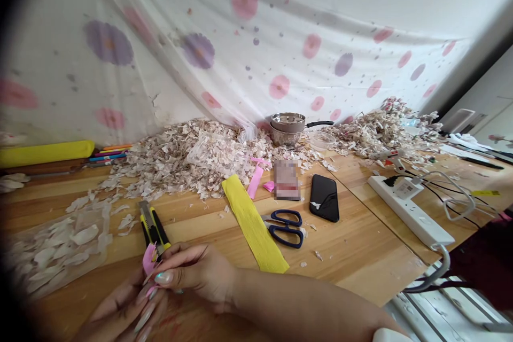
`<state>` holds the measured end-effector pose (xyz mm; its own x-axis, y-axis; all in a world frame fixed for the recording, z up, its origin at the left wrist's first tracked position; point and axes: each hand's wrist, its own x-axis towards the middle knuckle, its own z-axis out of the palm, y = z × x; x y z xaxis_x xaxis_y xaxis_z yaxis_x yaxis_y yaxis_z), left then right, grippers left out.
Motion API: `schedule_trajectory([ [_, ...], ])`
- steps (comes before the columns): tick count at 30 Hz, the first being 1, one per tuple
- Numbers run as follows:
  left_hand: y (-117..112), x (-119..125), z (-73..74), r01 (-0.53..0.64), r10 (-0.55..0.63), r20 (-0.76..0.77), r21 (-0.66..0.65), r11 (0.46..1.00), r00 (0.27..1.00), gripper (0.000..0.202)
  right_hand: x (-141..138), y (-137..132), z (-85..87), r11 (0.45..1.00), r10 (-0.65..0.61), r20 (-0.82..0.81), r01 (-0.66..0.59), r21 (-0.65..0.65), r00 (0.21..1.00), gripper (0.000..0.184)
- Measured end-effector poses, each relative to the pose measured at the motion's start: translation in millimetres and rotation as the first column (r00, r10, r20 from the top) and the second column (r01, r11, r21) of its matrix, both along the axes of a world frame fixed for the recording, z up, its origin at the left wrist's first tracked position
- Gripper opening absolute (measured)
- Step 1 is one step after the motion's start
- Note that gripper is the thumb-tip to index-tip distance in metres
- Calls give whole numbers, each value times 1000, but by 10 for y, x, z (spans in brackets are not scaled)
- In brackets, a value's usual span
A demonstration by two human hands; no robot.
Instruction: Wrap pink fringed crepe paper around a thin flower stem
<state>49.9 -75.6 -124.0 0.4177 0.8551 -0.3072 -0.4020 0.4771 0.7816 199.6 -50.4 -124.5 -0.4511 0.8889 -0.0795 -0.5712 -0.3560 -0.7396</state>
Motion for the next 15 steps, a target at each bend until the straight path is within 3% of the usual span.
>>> schedule_trajectory([
  [9, 8, 33, 65, 64, -66, 66, 34, 997, 996, 31, 2, -20, -12, 994, 12, 10, -14, 107, 1000, 28],
  [15, -19, 56, 117, 93, -98, 47, 97, 991, 994, 29, 4, -28, 7, 996, 21, 19, -23, 84, 1000, 27],
])
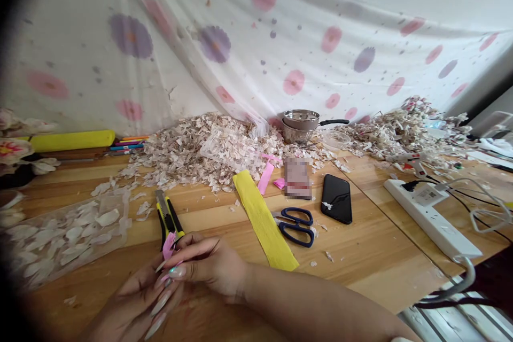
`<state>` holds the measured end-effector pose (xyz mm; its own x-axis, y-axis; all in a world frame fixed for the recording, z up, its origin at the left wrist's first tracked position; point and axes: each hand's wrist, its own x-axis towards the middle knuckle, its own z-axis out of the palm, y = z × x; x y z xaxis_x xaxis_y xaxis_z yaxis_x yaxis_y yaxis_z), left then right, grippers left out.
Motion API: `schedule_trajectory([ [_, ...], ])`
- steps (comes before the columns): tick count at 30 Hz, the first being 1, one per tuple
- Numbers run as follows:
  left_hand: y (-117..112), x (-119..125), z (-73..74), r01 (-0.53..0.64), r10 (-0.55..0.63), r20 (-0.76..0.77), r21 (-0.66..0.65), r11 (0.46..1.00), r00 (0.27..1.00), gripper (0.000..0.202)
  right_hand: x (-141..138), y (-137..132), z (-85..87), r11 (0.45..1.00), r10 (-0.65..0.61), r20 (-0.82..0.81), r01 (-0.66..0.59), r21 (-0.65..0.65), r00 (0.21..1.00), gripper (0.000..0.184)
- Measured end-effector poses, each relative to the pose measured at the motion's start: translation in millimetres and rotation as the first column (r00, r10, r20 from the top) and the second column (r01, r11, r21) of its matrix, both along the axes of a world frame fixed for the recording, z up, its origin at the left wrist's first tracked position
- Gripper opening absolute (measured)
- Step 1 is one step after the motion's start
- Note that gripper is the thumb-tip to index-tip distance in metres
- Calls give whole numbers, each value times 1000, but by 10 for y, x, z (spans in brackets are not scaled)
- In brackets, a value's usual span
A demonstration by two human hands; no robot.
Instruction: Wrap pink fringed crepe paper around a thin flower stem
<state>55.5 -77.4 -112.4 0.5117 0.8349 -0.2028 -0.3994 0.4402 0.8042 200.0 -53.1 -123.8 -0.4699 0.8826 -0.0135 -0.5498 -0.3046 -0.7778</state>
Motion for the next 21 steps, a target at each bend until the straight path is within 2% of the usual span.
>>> schedule_trajectory([
  [4, -18, 3, 16, 47, -46, -10, 20, 999, 999, 30, 1, 3, 8, 1000, 14, -4, -14, -12, 1000, 27],
  [10, 8, -13, 7, 41, -40, -37, 30, 999, 999, 37, 5, -4, -21, 1000, -5, -12, 5, 1, 1000, 28],
  [16, 26, -19, -48, 32, -16, -118, 134, 990, 993, 44, 14, -18, -21, 999, 4, -24, -5, -42, 1000, 27],
  [21, 33, 0, -84, 45, -20, -117, 212, 976, 993, 42, -4, -27, -20, 997, 4, -50, -8, -73, 999, 22],
])
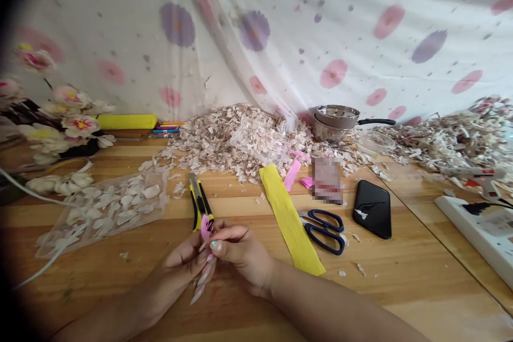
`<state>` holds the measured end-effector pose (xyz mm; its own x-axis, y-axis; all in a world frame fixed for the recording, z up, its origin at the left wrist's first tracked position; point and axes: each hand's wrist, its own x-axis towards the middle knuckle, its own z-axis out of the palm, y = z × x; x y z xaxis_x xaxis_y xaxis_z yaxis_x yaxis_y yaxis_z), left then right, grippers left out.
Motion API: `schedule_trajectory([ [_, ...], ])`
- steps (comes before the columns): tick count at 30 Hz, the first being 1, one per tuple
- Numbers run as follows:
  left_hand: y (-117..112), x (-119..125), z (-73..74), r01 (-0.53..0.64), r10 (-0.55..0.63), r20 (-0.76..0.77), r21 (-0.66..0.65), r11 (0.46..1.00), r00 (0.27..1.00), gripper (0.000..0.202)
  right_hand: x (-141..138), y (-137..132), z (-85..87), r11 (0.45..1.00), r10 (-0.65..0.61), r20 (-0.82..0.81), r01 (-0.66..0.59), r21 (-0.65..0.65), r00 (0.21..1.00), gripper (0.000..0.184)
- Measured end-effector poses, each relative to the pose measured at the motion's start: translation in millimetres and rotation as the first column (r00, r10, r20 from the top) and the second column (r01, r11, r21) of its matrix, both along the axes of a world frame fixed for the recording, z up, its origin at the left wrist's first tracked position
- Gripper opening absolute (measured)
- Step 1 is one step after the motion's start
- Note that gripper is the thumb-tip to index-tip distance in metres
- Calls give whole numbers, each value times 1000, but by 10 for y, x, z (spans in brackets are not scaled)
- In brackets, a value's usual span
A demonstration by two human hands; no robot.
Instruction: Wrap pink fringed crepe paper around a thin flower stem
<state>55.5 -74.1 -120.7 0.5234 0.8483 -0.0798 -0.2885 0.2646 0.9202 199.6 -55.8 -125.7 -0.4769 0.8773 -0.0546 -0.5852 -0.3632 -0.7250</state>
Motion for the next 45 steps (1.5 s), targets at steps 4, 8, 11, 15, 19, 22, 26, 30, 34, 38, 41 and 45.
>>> schedule_trajectory([
  [4, 4, 3, -4, 7, -7, 9, 30, 1000, 1000, 42, -5, -5, 12, 1000, -4, -25, 3, -26, 1000, 20],
  [8, 7, -18, -12, -6, 5, 19, 32, 999, 1000, 42, 2, 3, 4, 999, 15, -30, -16, -34, 999, 22],
  [11, 13, -36, -33, -10, 9, 31, 30, 999, 999, 37, 6, 9, -23, 999, 35, -39, -35, -16, 999, 21],
  [15, 29, -42, -58, -9, 9, 37, 22, 1000, 999, 36, 8, 3, -51, 998, 55, -38, -56, -24, 998, 21],
  [19, 35, -25, -23, -21, 21, 23, 33, 999, 1000, 33, 3, -1, -63, 997, 60, -53, -63, -48, 997, 22],
  [22, 27, -9, 25, -38, 38, 8, 47, 998, 999, 35, -5, 6, -72, 996, 51, -74, -57, -72, 996, 20],
  [26, 17, 0, 51, -17, 18, -17, 56, 998, 1000, 41, -7, 12, -70, 995, 14, -97, -23, -92, 995, 20],
  [30, 6, 9, 70, 3, -2, -19, 58, 998, 1000, 43, 6, -1, -50, 996, 14, -109, -24, -88, 994, 21],
  [34, 6, 14, 95, 15, -15, -11, 64, 998, 1000, 39, 15, -6, -24, 997, 9, -85, -15, -74, 996, 21],
  [38, 19, -10, 47, 19, -20, 18, 34, 999, 1000, 34, 18, 6, -19, 997, 43, -57, -46, -60, 997, 24],
  [41, 9, -37, -2, 27, -27, 21, 8, 1000, 999, 33, 21, 13, -25, 996, 76, -44, -78, -45, 996, 25],
  [45, -13, -51, 6, 68, -68, -5, 27, 997, 998, 37, 23, 19, -19, 994, 101, -74, -103, -21, 992, 23],
])
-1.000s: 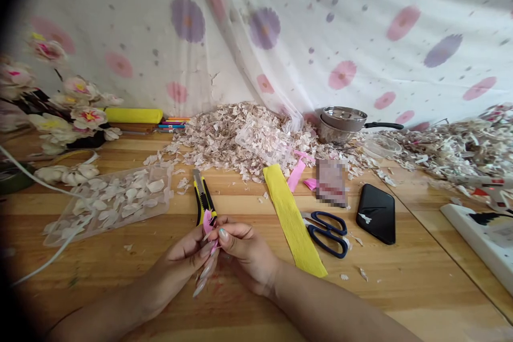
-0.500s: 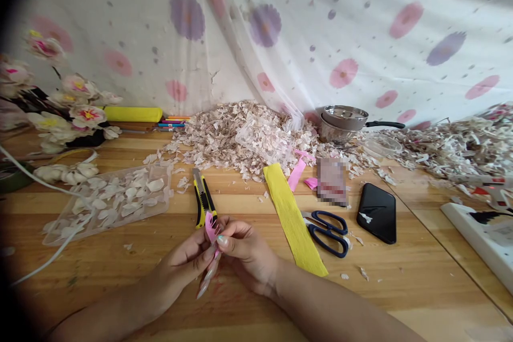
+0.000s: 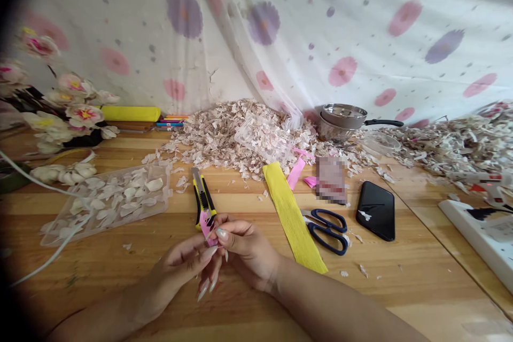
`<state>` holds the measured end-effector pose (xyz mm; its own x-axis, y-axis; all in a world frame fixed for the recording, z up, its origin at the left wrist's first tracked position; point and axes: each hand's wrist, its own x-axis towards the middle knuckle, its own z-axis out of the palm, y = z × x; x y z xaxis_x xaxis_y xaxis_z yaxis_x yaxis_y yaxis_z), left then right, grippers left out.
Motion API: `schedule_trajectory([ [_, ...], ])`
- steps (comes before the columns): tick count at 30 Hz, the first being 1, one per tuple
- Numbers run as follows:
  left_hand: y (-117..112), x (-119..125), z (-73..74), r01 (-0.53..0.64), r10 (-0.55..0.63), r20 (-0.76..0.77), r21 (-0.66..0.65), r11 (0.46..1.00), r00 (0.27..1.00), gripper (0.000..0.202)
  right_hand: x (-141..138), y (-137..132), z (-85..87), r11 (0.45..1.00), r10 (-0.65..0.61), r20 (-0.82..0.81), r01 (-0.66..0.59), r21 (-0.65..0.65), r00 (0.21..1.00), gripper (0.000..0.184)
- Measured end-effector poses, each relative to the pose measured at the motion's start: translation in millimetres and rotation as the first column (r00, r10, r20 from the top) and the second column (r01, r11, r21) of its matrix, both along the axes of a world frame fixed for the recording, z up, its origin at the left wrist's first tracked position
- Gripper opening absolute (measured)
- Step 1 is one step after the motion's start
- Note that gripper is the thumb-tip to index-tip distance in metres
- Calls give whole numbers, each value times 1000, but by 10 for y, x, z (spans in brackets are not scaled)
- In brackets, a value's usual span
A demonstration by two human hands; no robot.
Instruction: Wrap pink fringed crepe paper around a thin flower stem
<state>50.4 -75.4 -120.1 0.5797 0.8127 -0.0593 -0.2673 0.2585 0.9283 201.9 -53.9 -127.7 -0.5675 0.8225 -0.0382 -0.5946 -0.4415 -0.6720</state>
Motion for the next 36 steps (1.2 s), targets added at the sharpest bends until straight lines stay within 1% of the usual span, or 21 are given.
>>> schedule_trajectory([
  [5, 3, -2, 23, -24, 27, -89, 32, 999, 996, 40, 11, 10, -8, 1000, 16, 6, -16, 4, 1000, 21],
  [8, -2, -16, 14, -43, 62, -194, 98, 994, 979, 45, 12, 20, -38, 1000, 29, 9, -29, -5, 1000, 23],
  [11, -11, -30, 27, -74, 127, -307, 179, 981, 943, 47, -3, 25, -53, 999, 51, 6, -51, -11, 999, 27],
  [13, -10, -35, 45, -79, 157, -353, 227, 971, 922, 48, -16, 20, -44, 998, 62, 3, -62, -25, 998, 29],
  [17, 1, -46, 52, -55, 174, -394, 296, 954, 902, 50, -21, 6, -8, 992, 93, 10, -92, -83, 996, 34],
  [19, 3, -52, 38, -38, 172, -406, 317, 948, 897, 50, -14, 7, 1, 991, 100, 25, -97, -89, 995, 36],
  [21, 3, -56, 26, -29, 180, -420, 341, 940, 889, 48, -9, 10, -2, 993, 86, 42, -82, -88, 995, 36],
  [26, 7, -50, 44, -45, 258, -453, 428, 902, 854, 44, -18, 0, -36, 993, 13, 112, 0, -117, 994, 30],
  [27, 7, -49, 49, -50, 267, -457, 433, 900, 849, 44, -14, 0, -36, 995, -23, 144, 37, -94, 989, 30],
  [28, 4, -50, 51, -55, 269, -457, 429, 901, 848, 44, -5, 2, -31, 996, -72, 188, 81, -40, 980, 29],
  [29, 1, -53, 51, -66, 269, -447, 420, 905, 853, 44, 12, 9, -21, 991, -132, 241, 124, 48, 962, 28],
  [30, -4, -57, 47, -80, 263, -430, 398, 914, 864, 44, 35, 20, -4, 974, -199, 295, 155, 164, 935, 27],
  [31, -8, -62, 41, -98, 252, -404, 364, 926, 879, 42, 64, 35, 17, 942, -268, 347, 168, 292, 899, 26],
  [33, -16, -73, 26, -131, 226, -341, 279, 951, 912, 39, 129, 71, 61, 847, -384, 425, 128, 517, 820, 26],
  [34, -18, -78, 19, -143, 217, -315, 241, 960, 924, 38, 161, 89, 79, 800, -420, 453, 85, 594, 786, 26],
  [36, -19, -85, 11, -155, 206, -285, 194, 969, 936, 38, 213, 115, 101, 717, -470, 495, -11, 697, 731, 27],
])
